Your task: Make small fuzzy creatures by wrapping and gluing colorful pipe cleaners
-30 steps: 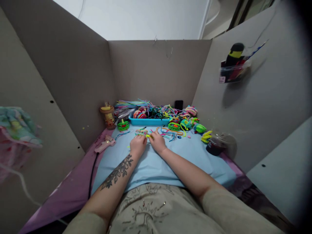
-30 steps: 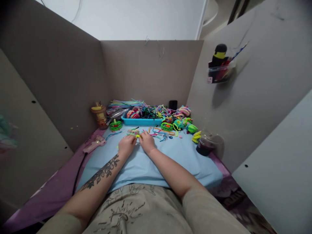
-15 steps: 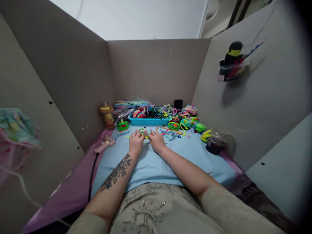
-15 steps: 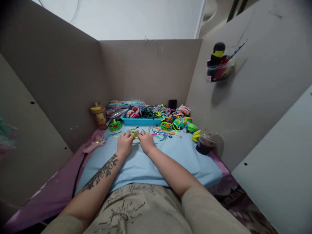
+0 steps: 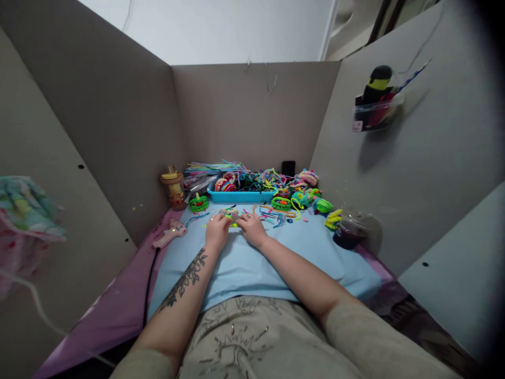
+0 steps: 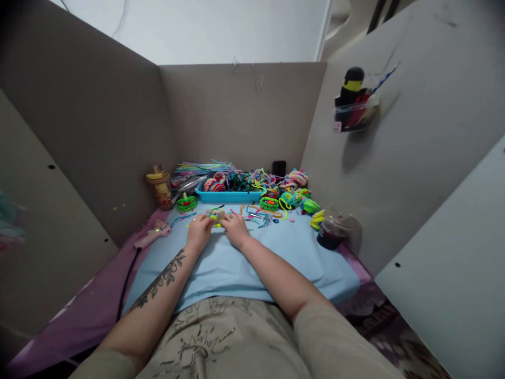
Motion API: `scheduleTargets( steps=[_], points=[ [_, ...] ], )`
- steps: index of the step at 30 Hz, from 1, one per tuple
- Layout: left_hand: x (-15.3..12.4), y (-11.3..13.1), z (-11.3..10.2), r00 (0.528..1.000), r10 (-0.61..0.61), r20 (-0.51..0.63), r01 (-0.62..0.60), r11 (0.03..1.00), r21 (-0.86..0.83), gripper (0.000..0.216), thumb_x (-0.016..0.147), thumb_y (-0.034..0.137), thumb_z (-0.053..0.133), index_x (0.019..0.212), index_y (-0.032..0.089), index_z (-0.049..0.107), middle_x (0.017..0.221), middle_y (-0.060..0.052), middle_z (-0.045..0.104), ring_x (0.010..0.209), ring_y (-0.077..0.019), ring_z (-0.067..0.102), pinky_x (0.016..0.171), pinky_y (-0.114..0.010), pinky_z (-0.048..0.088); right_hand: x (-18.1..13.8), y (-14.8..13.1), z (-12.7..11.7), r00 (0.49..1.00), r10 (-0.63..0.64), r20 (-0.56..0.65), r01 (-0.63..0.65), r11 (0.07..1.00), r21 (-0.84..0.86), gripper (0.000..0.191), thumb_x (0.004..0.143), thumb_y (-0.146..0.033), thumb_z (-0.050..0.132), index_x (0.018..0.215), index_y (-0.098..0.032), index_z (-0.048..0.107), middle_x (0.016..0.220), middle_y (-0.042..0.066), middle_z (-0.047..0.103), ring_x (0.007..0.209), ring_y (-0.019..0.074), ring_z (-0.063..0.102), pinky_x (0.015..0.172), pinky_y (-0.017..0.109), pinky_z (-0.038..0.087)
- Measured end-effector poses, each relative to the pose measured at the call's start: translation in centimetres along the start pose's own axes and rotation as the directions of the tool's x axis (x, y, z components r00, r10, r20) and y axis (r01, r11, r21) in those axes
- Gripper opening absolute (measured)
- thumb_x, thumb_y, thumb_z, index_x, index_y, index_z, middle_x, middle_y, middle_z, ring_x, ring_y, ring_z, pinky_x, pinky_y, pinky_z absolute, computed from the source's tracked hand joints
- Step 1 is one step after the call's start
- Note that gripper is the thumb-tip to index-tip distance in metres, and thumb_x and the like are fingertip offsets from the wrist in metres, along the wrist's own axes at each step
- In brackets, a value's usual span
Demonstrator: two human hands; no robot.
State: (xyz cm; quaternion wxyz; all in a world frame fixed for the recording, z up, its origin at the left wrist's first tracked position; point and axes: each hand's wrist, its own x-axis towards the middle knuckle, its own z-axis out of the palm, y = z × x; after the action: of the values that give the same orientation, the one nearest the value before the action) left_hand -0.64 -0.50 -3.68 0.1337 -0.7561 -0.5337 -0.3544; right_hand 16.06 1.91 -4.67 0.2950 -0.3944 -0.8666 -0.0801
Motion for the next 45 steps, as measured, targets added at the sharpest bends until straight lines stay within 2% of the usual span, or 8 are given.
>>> scheduleTargets(
  steps=[7, 15, 23, 27, 30, 33, 38, 45],
  points=[
    [-0.1, -0.2, 0.3, 0.999, -0.045, 0.016, 0.047, 0.993, -0.105, 0.016, 0.082, 0.024, 0.054, 0.076, 0.019, 0.068, 0.078, -0.006, 0.062, 0.08, -0.0203, 0.053, 0.074, -0.031, 0.04, 0.0, 0.9, -0.3, 0.996, -0.071, -0.058, 0.074, 0.995, 0.06, 0.025, 0.082, -0.008, 0.05, 0.094, -0.021, 0.066, 0.094, 0.007, 0.062, 0.092, 0.0203, 0.049, 0.083, 0.034, 0.032],
    [0.1, -0.6, 0.7, 0.988, -0.057, 0.145, 0.112, 0.906, -0.409, 0.015, 0.08, 0.023, 0.055, 0.073, 0.019, 0.067, 0.08, -0.004, 0.065, 0.078, -0.0167, 0.056, 0.073, -0.028, 0.042, -0.3, 2.2, -0.3, 0.981, -0.128, -0.147, 0.156, 0.967, 0.203, 0.023, 0.081, -0.009, 0.05, 0.091, -0.021, 0.067, 0.092, 0.007, 0.062, 0.091, 0.0201, 0.052, 0.083, 0.035, 0.037],
    [0.4, -0.4, 0.5, 0.955, -0.167, 0.244, 0.291, 0.678, -0.675, 0.02, 0.075, 0.033, 0.06, 0.073, 0.015, 0.069, 0.076, -0.004, 0.067, 0.072, -0.0164, 0.058, 0.069, -0.028, 0.045, -0.2, 2.0, -0.3, 0.971, -0.056, -0.233, 0.166, 0.858, 0.486, 0.019, 0.084, -0.014, 0.048, 0.09, -0.02, 0.065, 0.092, 0.008, 0.056, 0.089, 0.0185, 0.054, 0.08, 0.033, 0.046],
    [0.4, -0.4, 0.3, 0.909, -0.198, 0.366, 0.415, 0.5, -0.761, 0.028, 0.07, 0.04, 0.065, 0.077, 0.014, 0.069, 0.073, -0.004, 0.068, 0.069, -0.017, 0.058, 0.067, -0.028, 0.045, -0.2, 1.8, -0.5, 0.97, -0.018, -0.244, 0.155, 0.817, 0.555, 0.018, 0.083, -0.014, 0.048, 0.089, -0.021, 0.064, 0.092, 0.007, 0.054, 0.088, 0.0178, 0.054, 0.079, 0.034, 0.047],
    [0.5, -0.4, 0.2, 0.907, -0.199, 0.372, 0.422, 0.426, -0.8, 0.031, 0.068, 0.042, 0.068, 0.078, 0.013, 0.07, 0.073, -0.004, 0.068, 0.069, -0.0171, 0.058, 0.068, -0.029, 0.045, -0.2, 1.5, -0.6, 0.965, -0.002, -0.262, 0.157, 0.805, 0.572, 0.016, 0.084, -0.016, 0.049, 0.089, -0.02, 0.063, 0.091, 0.007, 0.054, 0.087, 0.0176, 0.054, 0.078, 0.033, 0.047],
    [0.5, -0.4, 0.3, 0.914, -0.216, 0.343, 0.405, 0.432, -0.806, 0.029, 0.068, 0.04, 0.068, 0.078, 0.013, 0.07, 0.074, -0.004, 0.068, 0.07, -0.0169, 0.058, 0.071, -0.03, 0.045, -0.1, 1.2, -0.7, 0.964, 0.021, -0.265, 0.138, 0.813, 0.566, 0.015, 0.086, -0.019, 0.049, 0.09, -0.02, 0.063, 0.088, 0.006, 0.055, 0.085, 0.0177, 0.054, 0.078, 0.033, 0.047],
    [0.6, -0.4, 0.7, 0.933, -0.252, 0.258, 0.355, 0.51, -0.783, 0.023, 0.07, 0.035, 0.065, 0.079, 0.015, 0.071, 0.083, -0.007, 0.071, 0.079, -0.0195, 0.062, 0.076, -0.032, 0.048, -0.1, 0.9, -0.6, 0.956, 0.082, -0.282, 0.082, 0.847, 0.525, 0.016, 0.088, -0.025, 0.048, 0.089, -0.019, 0.063, 0.087, 0.007, 0.057, 0.086, 0.0187, 0.054, 0.079, 0.033, 0.045],
    [0.3, -0.6, 1.8, 0.959, -0.246, 0.138, 0.273, 0.694, -0.666, 0.02, 0.076, 0.032, 0.061, 0.083, 0.018, 0.072, 0.086, -0.007, 0.072, 0.083, -0.0205, 0.065, 0.079, -0.034, 0.05, -0.1, 0.5, -0.2, 0.961, 0.137, -0.242, -0.032, 0.919, 0.394, 0.016, 0.088, -0.023, 0.045, 0.087, -0.017, 0.06, 0.078, 0.006, 0.055, 0.08, 0.0188, 0.051, 0.073, 0.03, 0.043]
  ],
)
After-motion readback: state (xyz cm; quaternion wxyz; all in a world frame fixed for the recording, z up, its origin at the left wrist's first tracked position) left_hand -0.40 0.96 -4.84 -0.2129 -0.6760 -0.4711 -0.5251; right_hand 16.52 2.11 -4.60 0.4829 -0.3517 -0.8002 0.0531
